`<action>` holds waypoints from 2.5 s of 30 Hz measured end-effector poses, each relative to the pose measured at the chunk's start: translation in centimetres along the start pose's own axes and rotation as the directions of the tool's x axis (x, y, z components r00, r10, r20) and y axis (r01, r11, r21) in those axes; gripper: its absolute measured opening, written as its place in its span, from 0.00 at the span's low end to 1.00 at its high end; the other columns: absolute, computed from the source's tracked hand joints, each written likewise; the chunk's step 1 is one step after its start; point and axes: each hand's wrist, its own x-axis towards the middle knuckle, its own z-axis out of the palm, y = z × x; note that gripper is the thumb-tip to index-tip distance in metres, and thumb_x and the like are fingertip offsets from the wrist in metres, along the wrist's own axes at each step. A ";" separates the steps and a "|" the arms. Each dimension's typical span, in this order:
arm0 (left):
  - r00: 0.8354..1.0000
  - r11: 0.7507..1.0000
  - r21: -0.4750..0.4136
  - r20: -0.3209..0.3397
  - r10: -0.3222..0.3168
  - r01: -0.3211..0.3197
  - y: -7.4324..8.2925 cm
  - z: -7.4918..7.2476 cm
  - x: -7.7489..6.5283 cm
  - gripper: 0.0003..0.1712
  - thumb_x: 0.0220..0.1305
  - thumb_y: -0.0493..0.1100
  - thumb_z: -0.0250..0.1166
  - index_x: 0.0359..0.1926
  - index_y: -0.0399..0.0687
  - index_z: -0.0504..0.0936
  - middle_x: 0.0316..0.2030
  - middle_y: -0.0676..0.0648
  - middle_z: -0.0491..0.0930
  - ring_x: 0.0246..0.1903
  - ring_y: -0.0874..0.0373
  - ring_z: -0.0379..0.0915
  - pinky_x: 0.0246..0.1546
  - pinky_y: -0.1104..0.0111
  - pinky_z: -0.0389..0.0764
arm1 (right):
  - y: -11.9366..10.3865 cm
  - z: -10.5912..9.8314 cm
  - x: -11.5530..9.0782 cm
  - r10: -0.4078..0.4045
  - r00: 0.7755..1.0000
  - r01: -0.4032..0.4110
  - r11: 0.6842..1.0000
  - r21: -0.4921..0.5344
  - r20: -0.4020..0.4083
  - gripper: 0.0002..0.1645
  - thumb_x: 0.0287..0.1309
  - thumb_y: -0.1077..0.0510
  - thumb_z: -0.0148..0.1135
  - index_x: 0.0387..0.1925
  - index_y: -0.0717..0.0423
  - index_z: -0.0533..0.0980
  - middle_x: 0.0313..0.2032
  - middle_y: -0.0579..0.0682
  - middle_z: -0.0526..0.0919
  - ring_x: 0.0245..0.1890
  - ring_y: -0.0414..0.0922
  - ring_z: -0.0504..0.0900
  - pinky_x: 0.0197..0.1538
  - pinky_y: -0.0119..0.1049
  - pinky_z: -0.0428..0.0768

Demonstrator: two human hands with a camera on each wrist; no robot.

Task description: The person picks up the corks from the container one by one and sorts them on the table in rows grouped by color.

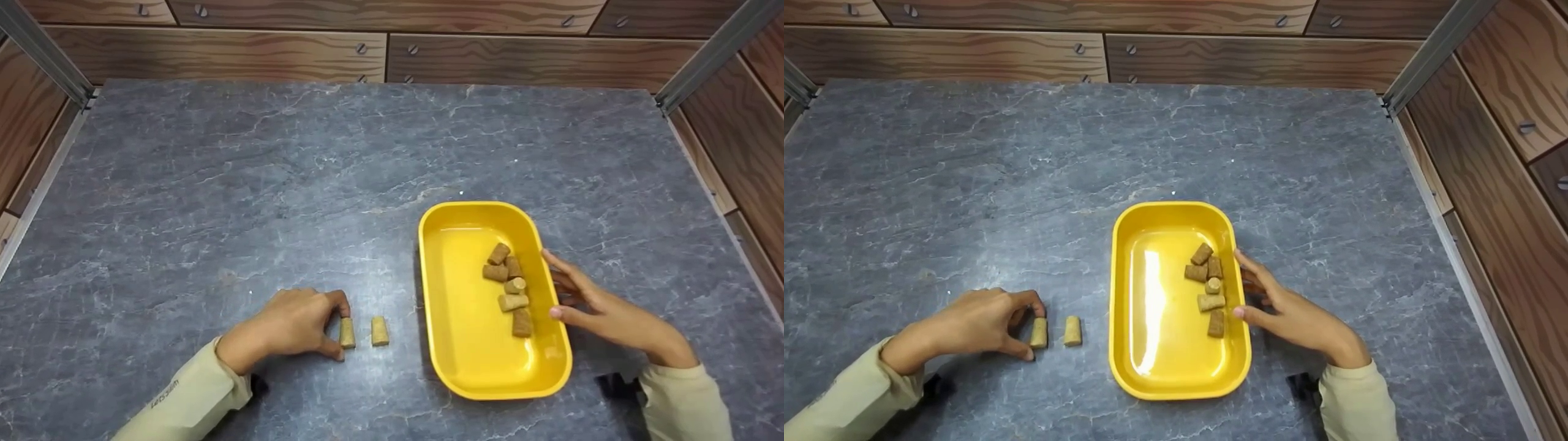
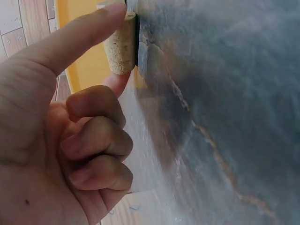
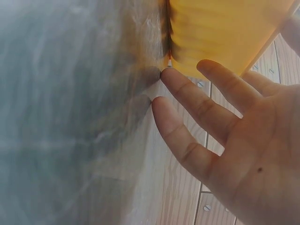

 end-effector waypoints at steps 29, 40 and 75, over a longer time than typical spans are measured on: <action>0.891 0.876 -0.267 -0.335 0.307 -0.403 8.4 -2.5 4.3 0.30 0.49 0.56 0.75 0.52 0.53 0.79 0.20 0.56 0.70 0.21 0.68 0.60 0.27 0.75 0.64 | 0.1 0.2 0.2 0.000 0.999 -0.001 1.000 -0.019 -0.044 0.46 0.70 0.58 0.52 0.76 0.42 0.37 0.73 0.68 0.49 0.62 0.17 0.61 0.58 0.19 0.67; 0.899 0.877 -0.234 -0.237 0.367 -0.420 11.4 -1.4 8.0 0.28 0.51 0.56 0.74 0.52 0.56 0.79 0.23 0.59 0.69 0.22 0.68 0.60 0.27 0.76 0.62 | 0.0 0.1 0.1 0.022 1.000 -0.022 1.000 0.004 -0.016 0.45 0.71 0.58 0.50 0.76 0.40 0.35 0.74 0.67 0.43 0.61 0.17 0.60 0.57 0.19 0.67; 0.951 0.947 0.093 0.000 0.310 -0.309 16.5 3.9 13.1 0.19 0.51 0.63 0.71 0.45 0.71 0.81 0.27 0.65 0.76 0.37 0.67 0.71 0.29 0.70 0.70 | 0.0 0.2 0.0 -0.013 1.000 0.013 1.000 0.000 -0.008 0.45 0.71 0.61 0.48 0.76 0.41 0.34 0.73 0.70 0.45 0.62 0.18 0.61 0.58 0.20 0.68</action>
